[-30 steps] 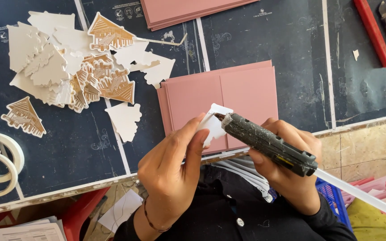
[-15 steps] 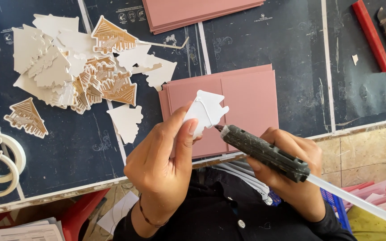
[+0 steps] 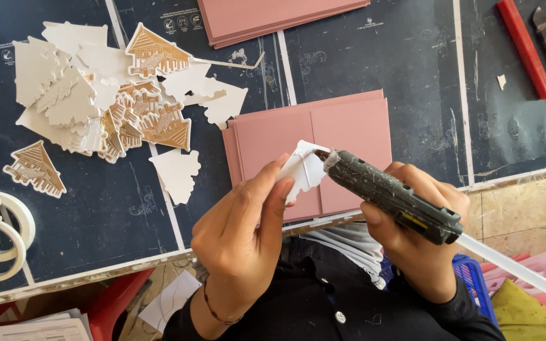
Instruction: The person uses a hot glue gun to apply adhesive to white paper cutouts shaped like houses and presses them onto pink folded cards. They repeat this process for multiple cards, stacking the finished items on the table.
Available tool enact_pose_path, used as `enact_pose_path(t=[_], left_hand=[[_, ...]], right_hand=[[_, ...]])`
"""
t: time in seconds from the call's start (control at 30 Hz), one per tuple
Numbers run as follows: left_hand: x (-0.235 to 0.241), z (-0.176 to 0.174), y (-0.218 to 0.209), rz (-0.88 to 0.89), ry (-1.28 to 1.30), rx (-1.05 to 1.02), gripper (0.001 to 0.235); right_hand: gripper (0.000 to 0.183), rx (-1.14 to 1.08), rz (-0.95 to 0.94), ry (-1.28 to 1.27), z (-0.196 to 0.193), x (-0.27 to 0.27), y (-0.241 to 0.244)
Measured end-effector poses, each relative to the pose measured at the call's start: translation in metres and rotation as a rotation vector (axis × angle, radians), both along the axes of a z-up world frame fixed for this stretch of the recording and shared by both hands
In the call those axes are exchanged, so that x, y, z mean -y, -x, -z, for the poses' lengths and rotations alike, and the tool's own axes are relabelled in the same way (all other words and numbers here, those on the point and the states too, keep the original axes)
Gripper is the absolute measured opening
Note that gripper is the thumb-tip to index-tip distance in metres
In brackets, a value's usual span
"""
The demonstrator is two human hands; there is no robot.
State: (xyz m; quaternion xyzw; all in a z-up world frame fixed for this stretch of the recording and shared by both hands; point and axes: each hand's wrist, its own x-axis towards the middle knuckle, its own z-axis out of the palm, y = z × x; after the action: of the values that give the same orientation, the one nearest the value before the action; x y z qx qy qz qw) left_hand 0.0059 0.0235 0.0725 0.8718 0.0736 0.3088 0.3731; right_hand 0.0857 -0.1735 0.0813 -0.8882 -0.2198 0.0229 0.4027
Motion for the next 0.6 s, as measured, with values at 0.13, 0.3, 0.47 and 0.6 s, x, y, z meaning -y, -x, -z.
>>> enact_pose_path(t=[0.13,0.3,0.47,0.6], left_hand=[[-0.004,-0.003,-0.002,-0.018,-0.026,0.008,0.020],[-0.009,-0.005,-0.004,-0.091,-0.117,-0.015,0.019],[-0.011,0.000,-0.004,-0.117,-0.101,-0.013,0.019],[-0.014,0.002,-0.008,-0.079,0.014,-0.011,0.019]], right_hand=[[0.050,-0.018,-0.003,0.008,0.000,0.002,0.001],[0.041,-0.043,-0.063,0.076,-0.003,0.004,0.003],[0.039,-0.023,-0.084,0.132,0.007,0.012,0.007],[0.027,-0.051,-0.068,0.152,0.021,0.026,0.007]])
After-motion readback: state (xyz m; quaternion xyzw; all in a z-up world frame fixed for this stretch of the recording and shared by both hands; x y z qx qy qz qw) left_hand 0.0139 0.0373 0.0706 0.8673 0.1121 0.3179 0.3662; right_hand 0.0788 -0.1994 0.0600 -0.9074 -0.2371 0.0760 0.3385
